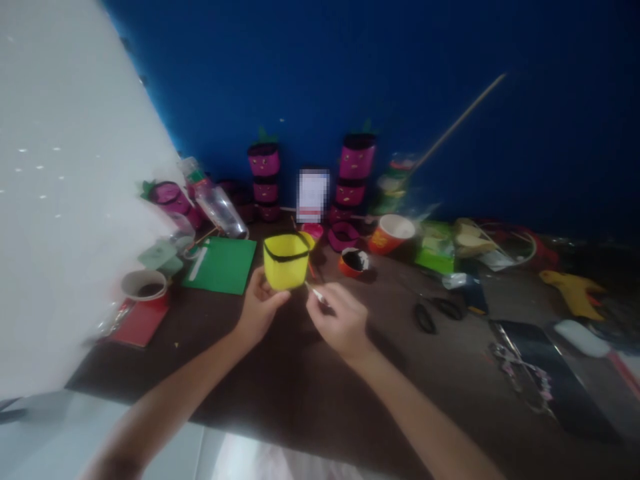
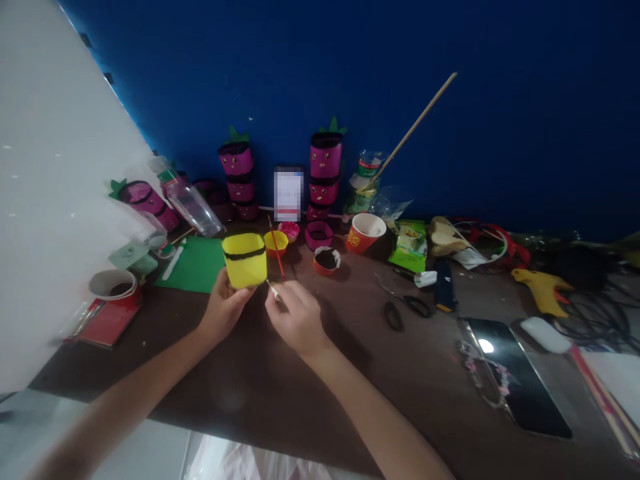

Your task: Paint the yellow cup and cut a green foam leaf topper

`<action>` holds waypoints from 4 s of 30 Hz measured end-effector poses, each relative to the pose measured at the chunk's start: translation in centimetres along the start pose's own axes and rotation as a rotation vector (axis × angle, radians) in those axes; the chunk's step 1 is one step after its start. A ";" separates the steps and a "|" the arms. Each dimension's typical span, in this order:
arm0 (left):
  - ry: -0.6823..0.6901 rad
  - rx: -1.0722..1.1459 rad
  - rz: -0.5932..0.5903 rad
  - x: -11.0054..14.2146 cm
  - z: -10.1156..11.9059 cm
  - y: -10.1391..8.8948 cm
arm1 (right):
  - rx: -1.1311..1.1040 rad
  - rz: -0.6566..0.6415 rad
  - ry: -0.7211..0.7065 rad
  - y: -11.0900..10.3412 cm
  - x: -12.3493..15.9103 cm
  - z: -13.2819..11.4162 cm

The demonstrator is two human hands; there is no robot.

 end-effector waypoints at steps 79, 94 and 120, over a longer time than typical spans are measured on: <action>-0.342 0.339 -0.181 0.4 -2.1 -0.2 | -0.137 -0.171 -0.362 -2.0 0.1 -4.6; -0.372 0.293 -0.218 0.8 -2.4 0.0 | -0.117 -0.155 -0.421 -1.8 0.6 -4.7; -0.350 0.278 -0.230 0.6 -2.3 0.0 | -0.071 -0.189 -0.485 -1.0 1.6 -4.5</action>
Point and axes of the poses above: each hand's wrist, its own x-axis away from the middle knuckle, its own y-axis out of the palm, z = x × y, the point moved 7 cm from there along -x, towards the middle knuckle, and after that the axes turned 6 degrees about -y, right-handed, at the moved point
